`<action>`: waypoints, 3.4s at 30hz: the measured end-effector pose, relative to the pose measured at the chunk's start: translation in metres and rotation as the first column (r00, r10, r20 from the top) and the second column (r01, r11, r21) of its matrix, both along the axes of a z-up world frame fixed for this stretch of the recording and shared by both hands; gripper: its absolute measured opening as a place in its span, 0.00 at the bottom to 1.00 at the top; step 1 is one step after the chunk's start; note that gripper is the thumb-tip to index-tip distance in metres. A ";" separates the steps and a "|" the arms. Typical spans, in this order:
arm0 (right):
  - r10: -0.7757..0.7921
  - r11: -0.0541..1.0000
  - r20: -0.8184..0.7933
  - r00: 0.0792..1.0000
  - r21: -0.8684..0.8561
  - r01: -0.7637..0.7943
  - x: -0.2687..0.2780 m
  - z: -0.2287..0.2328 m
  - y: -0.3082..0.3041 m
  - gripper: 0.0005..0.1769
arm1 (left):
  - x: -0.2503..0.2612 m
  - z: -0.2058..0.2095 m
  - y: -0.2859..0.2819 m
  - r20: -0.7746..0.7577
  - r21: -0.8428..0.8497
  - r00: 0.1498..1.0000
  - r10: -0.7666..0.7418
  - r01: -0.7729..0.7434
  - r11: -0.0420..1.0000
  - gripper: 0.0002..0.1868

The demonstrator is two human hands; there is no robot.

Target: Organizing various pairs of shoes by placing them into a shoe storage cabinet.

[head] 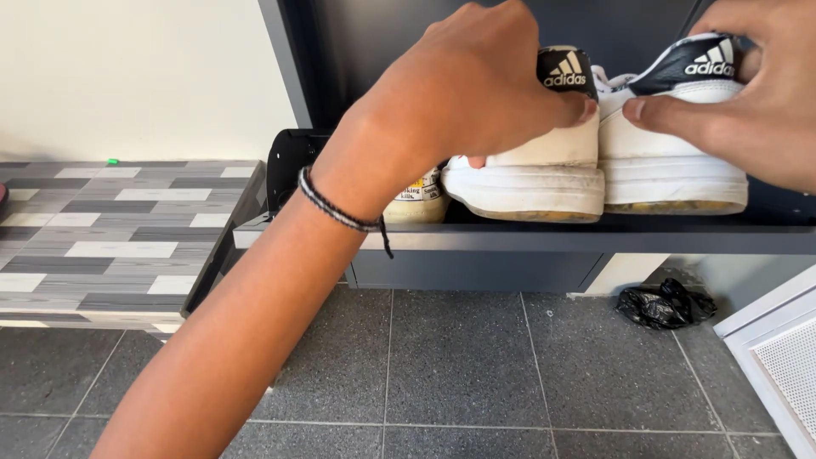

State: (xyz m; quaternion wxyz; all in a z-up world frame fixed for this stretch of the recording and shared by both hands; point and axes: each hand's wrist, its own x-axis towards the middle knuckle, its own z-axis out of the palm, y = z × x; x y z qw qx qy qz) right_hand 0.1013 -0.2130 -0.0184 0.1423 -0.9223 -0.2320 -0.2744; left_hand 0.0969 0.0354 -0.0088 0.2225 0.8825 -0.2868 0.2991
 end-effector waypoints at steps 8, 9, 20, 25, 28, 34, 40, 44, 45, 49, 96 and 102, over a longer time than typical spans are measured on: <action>-0.102 0.991 0.018 0.995 -0.080 0.103 0.013 -0.006 -0.005 0.17 | 0.007 -0.003 -0.005 -0.294 -0.001 0.955 -0.024 0.025 1.000 0.26; -0.106 0.991 0.018 0.994 -0.081 0.107 0.011 -0.005 0.002 0.17 | 0.010 -0.003 -0.006 -0.295 -0.002 0.955 -0.028 0.029 1.000 0.26; -0.494 0.863 -0.277 0.824 -0.274 0.425 0.033 -0.033 0.023 0.29 | 0.060 -0.054 -0.025 -0.463 0.093 0.883 0.081 -0.043 0.995 0.31; -0.414 0.901 -0.261 0.872 -0.254 0.352 0.048 -0.062 0.011 0.33 | 0.096 -0.090 -0.027 -0.346 0.097 0.934 0.093 -0.063 0.993 0.36; -0.406 0.907 -0.260 0.876 -0.235 0.350 0.045 -0.069 0.007 0.37 | 0.091 -0.102 -0.023 -0.285 0.059 0.957 0.053 -0.038 0.998 0.39; -0.385 0.923 -0.210 0.899 -0.072 0.378 0.018 -0.063 -0.004 0.33 | 0.026 -0.071 -0.013 -0.259 0.121 0.951 0.167 -0.140 0.983 0.38; -0.148 0.989 0.541 0.828 0.102 0.110 -0.015 -0.113 -0.037 0.32 | -0.020 -0.126 0.057 0.407 -0.078 0.879 0.250 -0.239 0.968 0.29; 0.061 0.996 0.866 0.496 -0.023 -0.081 0.028 -0.187 -0.097 0.39 | -0.027 -0.169 0.086 0.474 -0.088 0.767 0.433 -0.448 0.890 0.35; 0.062 0.996 0.870 0.490 -0.024 -0.084 0.031 -0.194 -0.097 0.39 | -0.023 -0.174 0.088 0.478 -0.092 0.763 0.435 -0.450 0.888 0.35; -0.110 0.994 0.871 0.479 0.090 0.066 0.049 -0.205 -0.102 0.38 | 0.001 -0.175 0.089 0.627 -0.229 0.639 0.445 -0.394 0.890 0.40; -0.262 0.959 0.648 0.715 0.096 0.265 0.237 -0.052 -0.017 0.42 | 0.228 -0.079 0.105 0.563 -0.215 0.656 0.502 -0.471 0.856 0.41; -0.294 0.944 0.628 0.721 0.310 0.115 0.232 0.014 -0.007 0.22 | 0.213 -0.017 0.105 0.542 -0.328 0.655 0.527 -0.412 0.850 0.26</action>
